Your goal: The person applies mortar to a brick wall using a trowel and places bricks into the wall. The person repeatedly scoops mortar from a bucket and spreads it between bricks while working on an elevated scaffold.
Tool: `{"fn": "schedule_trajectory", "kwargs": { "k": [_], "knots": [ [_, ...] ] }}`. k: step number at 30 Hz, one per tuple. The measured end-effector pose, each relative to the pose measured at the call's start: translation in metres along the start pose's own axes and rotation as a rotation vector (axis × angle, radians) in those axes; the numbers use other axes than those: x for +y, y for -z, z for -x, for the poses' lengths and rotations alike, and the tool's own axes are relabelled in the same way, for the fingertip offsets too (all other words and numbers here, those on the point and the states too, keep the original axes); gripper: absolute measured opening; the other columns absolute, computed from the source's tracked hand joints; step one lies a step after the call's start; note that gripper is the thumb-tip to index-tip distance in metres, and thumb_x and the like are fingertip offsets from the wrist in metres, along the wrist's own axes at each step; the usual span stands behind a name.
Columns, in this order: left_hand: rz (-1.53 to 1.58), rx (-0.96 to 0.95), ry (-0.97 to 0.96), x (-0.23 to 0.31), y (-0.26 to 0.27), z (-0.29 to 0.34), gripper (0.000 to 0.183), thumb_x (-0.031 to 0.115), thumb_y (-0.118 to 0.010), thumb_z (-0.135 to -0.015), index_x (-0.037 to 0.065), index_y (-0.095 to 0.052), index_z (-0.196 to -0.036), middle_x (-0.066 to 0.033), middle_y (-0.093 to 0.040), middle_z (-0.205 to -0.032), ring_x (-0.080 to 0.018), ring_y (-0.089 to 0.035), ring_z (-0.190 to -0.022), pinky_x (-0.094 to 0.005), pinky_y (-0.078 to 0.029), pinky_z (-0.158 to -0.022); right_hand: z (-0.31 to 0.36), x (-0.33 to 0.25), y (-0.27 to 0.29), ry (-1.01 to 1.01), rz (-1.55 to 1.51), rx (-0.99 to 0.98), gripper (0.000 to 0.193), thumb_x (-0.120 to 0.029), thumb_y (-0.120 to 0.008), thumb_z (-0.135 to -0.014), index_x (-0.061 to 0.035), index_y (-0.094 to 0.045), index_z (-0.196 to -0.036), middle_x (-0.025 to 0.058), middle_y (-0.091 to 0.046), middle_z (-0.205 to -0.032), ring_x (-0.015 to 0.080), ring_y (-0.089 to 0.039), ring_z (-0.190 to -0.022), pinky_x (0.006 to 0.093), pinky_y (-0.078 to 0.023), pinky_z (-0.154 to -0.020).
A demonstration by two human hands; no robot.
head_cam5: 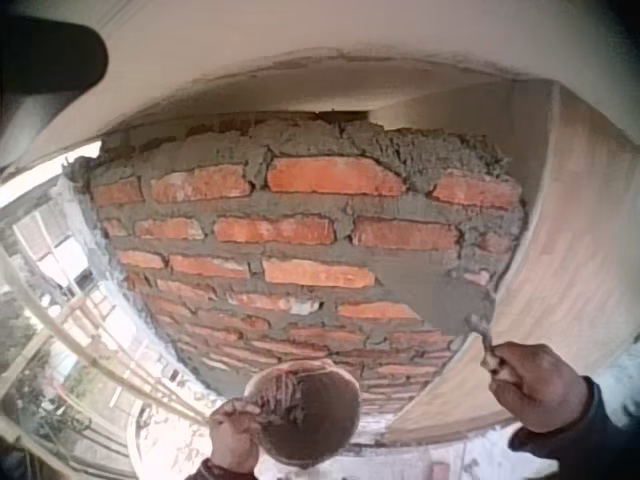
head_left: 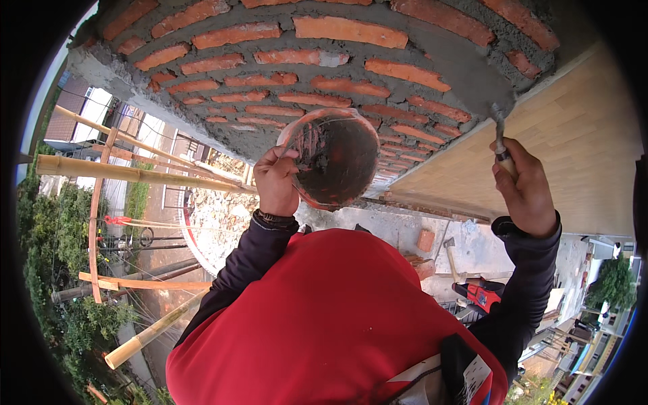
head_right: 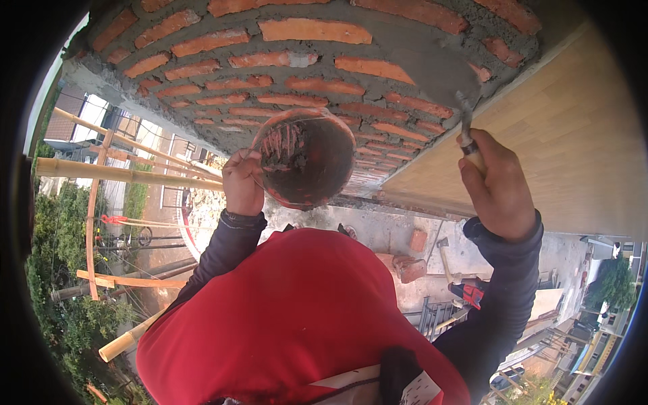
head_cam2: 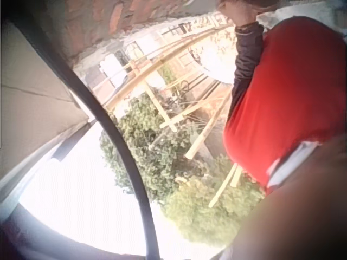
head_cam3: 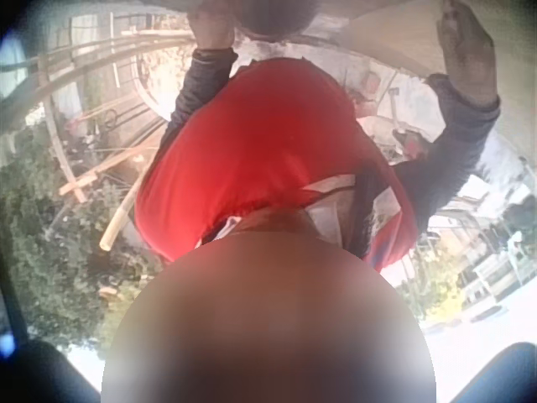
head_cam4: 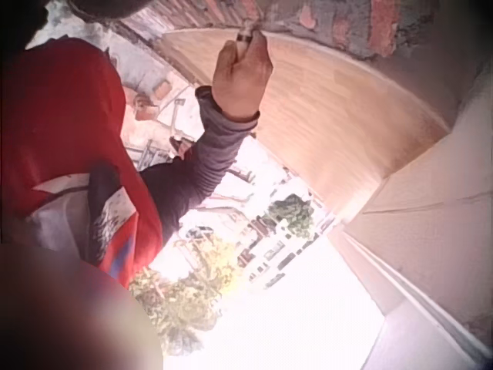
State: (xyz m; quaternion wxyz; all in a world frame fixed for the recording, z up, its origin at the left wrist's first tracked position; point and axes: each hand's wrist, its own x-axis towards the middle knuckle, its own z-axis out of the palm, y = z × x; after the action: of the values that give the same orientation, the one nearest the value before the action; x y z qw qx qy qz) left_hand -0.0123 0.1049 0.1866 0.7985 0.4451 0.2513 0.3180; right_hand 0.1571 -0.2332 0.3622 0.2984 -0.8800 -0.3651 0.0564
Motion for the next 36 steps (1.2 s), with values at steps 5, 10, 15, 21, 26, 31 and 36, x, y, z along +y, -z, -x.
{"fn": "schedule_trajectory", "kwargs": {
  "k": [5, 10, 15, 21, 26, 31, 36],
  "knots": [
    [0.000, -0.092, -0.035, 0.002, -0.028, 0.004, 0.020, -0.010, -0.047, -0.075, -0.001, -0.062, -0.084, -0.0012, -0.055, -0.073, -0.0077, -0.044, -0.060, -0.0213, -0.033, -0.055, 0.002, 0.018, -0.141, -0.016, 0.272, -0.198, 0.028, -0.008, -0.058, -0.082, 0.0040, -0.054, -0.107, 0.0237, -0.063, -0.091, 0.0414, -0.063, -0.087, 0.0488, -0.051, -0.075],
    [-0.070, -0.241, -0.079, -0.002, -0.036, 0.008, 0.019, -0.011, -0.045, -0.076, -0.003, -0.061, -0.083, -0.0086, -0.062, -0.090, -0.0095, -0.053, -0.070, -0.0212, -0.040, -0.062, -0.011, 0.012, -0.241, -0.202, 0.359, -0.153, 0.029, -0.002, -0.051, -0.082, 0.0075, -0.051, -0.109, 0.0282, -0.061, -0.091, 0.0419, -0.066, -0.083, 0.0512, -0.053, -0.074],
    [-0.029, -0.318, -0.126, -0.005, -0.025, -0.003, 0.021, -0.014, -0.042, -0.078, -0.004, -0.060, -0.083, -0.0143, -0.062, -0.111, -0.0148, -0.061, -0.085, -0.0233, -0.047, -0.076, 0.000, 0.010, -0.257, -0.022, 0.190, -0.323, 0.027, -0.005, -0.050, -0.084, 0.0086, -0.050, -0.109, 0.0257, -0.064, -0.090, 0.0434, -0.066, -0.082, 0.0519, -0.054, -0.071],
    [0.141, -0.400, -0.079, -0.004, -0.008, -0.005, 0.020, -0.013, -0.041, -0.079, -0.003, -0.059, -0.081, -0.0193, -0.062, -0.118, -0.0187, -0.062, -0.091, -0.0282, -0.047, -0.082, -0.003, -0.002, -0.251, -0.006, 0.127, -0.167, 0.030, -0.005, -0.046, -0.084, 0.0065, -0.047, -0.111, 0.0277, -0.064, -0.093, 0.0442, -0.066, -0.080, 0.0528, -0.053, -0.071],
    [0.110, -0.354, -0.093, 0.004, -0.003, -0.012, 0.021, -0.014, -0.040, -0.077, -0.003, -0.058, -0.080, -0.0216, -0.062, -0.118, -0.0207, -0.062, -0.090, -0.0300, -0.048, -0.084, -0.010, -0.002, -0.244, -0.048, 0.287, -0.418, 0.037, -0.005, -0.049, -0.083, 0.0040, -0.050, -0.119, 0.0222, -0.064, -0.097, 0.0402, -0.067, -0.076, 0.0481, -0.055, -0.069],
    [0.120, -0.418, -0.108, 0.008, 0.001, -0.014, 0.022, -0.015, -0.040, -0.077, -0.004, -0.058, -0.081, -0.0217, -0.063, -0.114, -0.0223, -0.062, -0.092, -0.0318, -0.048, -0.087, -0.014, -0.007, -0.246, 0.175, 0.260, -0.133, 0.040, -0.005, -0.053, -0.080, 0.0031, -0.052, -0.119, 0.0212, -0.063, -0.098, 0.0366, -0.067, -0.075, 0.0434, -0.056, -0.063],
    [0.081, -0.349, -0.074, 0.012, 0.004, -0.010, 0.021, -0.014, -0.041, -0.076, -0.003, -0.058, -0.081, -0.0197, -0.064, -0.109, -0.0209, -0.061, -0.088, -0.0303, -0.048, -0.085, -0.008, 0.006, -0.248, 0.151, 0.248, -0.198, 0.038, -0.005, -0.052, -0.080, 0.0029, -0.051, -0.117, 0.0210, -0.064, -0.096, 0.0385, -0.067, -0.077, 0.0461, -0.055, -0.065]
  ]
}}
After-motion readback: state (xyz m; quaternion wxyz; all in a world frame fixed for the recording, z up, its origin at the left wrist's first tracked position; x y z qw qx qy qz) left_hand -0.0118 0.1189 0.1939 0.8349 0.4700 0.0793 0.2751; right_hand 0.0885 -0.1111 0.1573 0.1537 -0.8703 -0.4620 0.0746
